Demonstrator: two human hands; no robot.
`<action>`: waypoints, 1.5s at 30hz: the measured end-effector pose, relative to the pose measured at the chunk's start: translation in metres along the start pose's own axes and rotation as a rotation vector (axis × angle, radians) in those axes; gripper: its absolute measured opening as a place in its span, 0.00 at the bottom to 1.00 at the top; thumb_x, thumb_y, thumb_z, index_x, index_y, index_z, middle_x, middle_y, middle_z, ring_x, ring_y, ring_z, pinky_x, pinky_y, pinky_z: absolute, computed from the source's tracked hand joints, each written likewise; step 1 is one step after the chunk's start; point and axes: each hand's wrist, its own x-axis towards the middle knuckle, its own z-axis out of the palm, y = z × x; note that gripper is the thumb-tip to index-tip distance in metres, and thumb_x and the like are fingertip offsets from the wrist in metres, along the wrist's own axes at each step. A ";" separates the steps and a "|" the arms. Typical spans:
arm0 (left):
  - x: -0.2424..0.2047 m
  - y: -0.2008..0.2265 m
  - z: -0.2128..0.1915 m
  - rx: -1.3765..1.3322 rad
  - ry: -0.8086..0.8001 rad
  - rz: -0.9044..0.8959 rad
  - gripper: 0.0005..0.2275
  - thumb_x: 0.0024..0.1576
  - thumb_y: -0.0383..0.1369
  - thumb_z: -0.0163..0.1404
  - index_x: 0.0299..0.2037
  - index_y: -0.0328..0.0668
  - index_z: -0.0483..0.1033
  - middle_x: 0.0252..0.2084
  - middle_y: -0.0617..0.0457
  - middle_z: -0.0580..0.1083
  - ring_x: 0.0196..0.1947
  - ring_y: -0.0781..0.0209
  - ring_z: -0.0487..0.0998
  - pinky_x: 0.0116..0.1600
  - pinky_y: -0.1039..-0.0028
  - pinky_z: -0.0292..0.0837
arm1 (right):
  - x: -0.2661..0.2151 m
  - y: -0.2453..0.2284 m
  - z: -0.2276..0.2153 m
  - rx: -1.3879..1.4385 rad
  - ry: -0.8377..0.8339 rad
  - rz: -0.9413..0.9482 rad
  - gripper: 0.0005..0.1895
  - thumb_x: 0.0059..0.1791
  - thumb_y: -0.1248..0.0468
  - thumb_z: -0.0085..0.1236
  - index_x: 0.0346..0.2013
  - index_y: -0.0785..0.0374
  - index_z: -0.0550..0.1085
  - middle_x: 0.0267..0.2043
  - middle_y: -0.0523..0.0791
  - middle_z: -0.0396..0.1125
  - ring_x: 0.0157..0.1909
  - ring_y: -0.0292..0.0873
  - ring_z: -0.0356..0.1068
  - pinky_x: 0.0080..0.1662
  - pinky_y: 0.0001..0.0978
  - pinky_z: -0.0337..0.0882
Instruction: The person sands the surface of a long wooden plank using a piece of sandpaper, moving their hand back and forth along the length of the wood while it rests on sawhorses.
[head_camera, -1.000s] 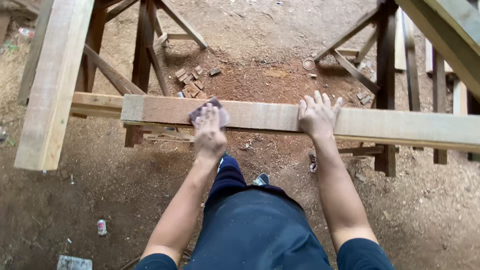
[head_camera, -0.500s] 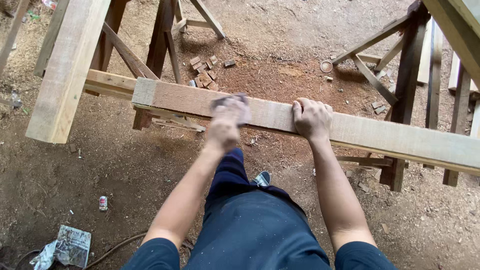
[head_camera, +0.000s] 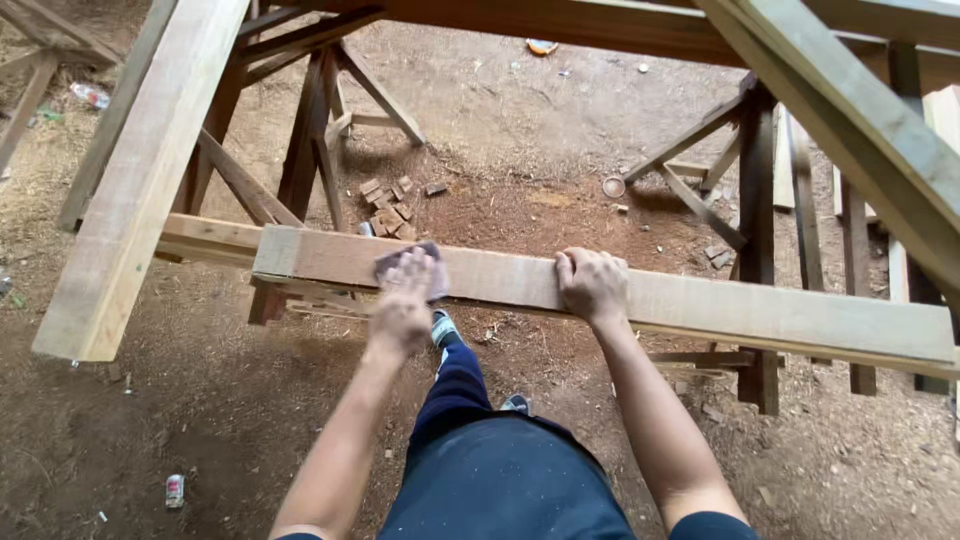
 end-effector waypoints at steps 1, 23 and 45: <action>0.008 0.025 0.013 -0.010 -0.019 0.036 0.25 0.54 0.26 0.42 0.65 0.32 0.65 0.68 0.36 0.67 0.67 0.45 0.69 0.70 0.58 0.57 | -0.001 0.001 0.001 0.004 0.022 -0.027 0.18 0.54 0.50 0.45 0.39 0.56 0.81 0.38 0.50 0.77 0.43 0.52 0.74 0.51 0.49 0.66; 0.026 0.092 0.048 0.108 0.024 0.173 0.23 0.58 0.29 0.37 0.63 0.26 0.66 0.62 0.35 0.71 0.62 0.44 0.74 0.66 0.59 0.68 | 0.000 -0.023 0.020 0.471 -0.027 0.073 0.16 0.52 0.57 0.46 0.48 0.58 0.78 0.44 0.48 0.77 0.47 0.48 0.76 0.54 0.44 0.71; 0.011 0.002 -0.008 0.264 0.209 -0.145 0.16 0.63 0.25 0.41 0.58 0.18 0.69 0.53 0.26 0.73 0.54 0.37 0.76 0.57 0.57 0.77 | -0.003 -0.019 0.029 0.101 0.019 -0.177 0.18 0.56 0.58 0.38 0.50 0.60 0.75 0.49 0.48 0.75 0.51 0.47 0.73 0.60 0.40 0.63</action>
